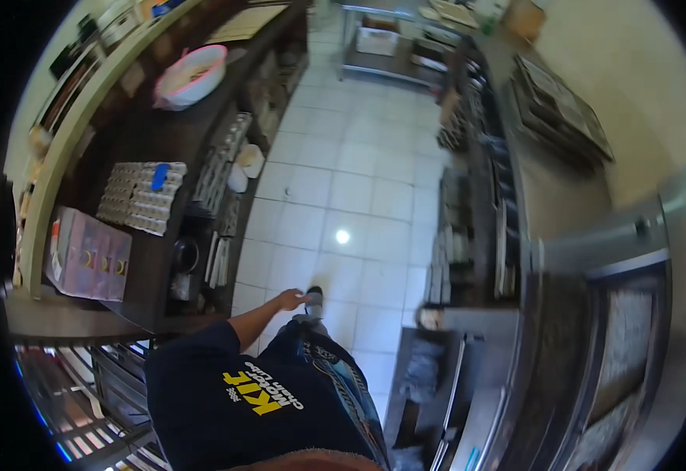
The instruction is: Sprinkling toppings on dough trays and loading them into an industrial oven.
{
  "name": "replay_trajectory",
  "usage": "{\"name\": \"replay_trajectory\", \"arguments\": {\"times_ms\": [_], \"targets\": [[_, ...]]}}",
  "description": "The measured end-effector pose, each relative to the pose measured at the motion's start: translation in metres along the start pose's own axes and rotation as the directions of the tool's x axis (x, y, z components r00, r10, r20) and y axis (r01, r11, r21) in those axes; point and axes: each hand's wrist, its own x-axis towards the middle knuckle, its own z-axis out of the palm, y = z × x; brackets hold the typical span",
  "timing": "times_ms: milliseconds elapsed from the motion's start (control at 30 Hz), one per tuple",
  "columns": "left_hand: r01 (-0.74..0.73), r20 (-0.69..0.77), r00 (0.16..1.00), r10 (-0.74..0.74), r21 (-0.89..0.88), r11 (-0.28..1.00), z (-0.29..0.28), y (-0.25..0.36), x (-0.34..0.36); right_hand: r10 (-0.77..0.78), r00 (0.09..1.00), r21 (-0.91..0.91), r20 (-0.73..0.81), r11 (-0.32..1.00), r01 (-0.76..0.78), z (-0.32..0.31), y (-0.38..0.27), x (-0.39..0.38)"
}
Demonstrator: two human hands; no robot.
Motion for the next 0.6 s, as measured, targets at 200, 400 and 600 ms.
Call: {"name": "replay_trajectory", "arguments": {"times_ms": [200, 400, 600], "targets": [[-0.442, -0.134, 0.897, 0.422, -0.324, 0.836, 0.003, 0.121, 0.03, 0.007, 0.884, 0.796, 0.467, 0.432, -0.424, 0.067, -0.322, 0.025], [-0.255, -0.242, 0.853, 0.461, -0.966, -0.035, 0.015, 0.29, 0.004, -0.611, 0.778, 0.977, 0.143, -0.038, -0.209, 0.17, -0.554, -0.001], [-0.019, -0.087, 0.759, 0.645, -0.994, -0.112, -0.088, 0.308, 0.047, -0.683, 0.693, 0.971, -0.23, -0.109, 0.215, 0.253, -0.618, 0.02]]}}
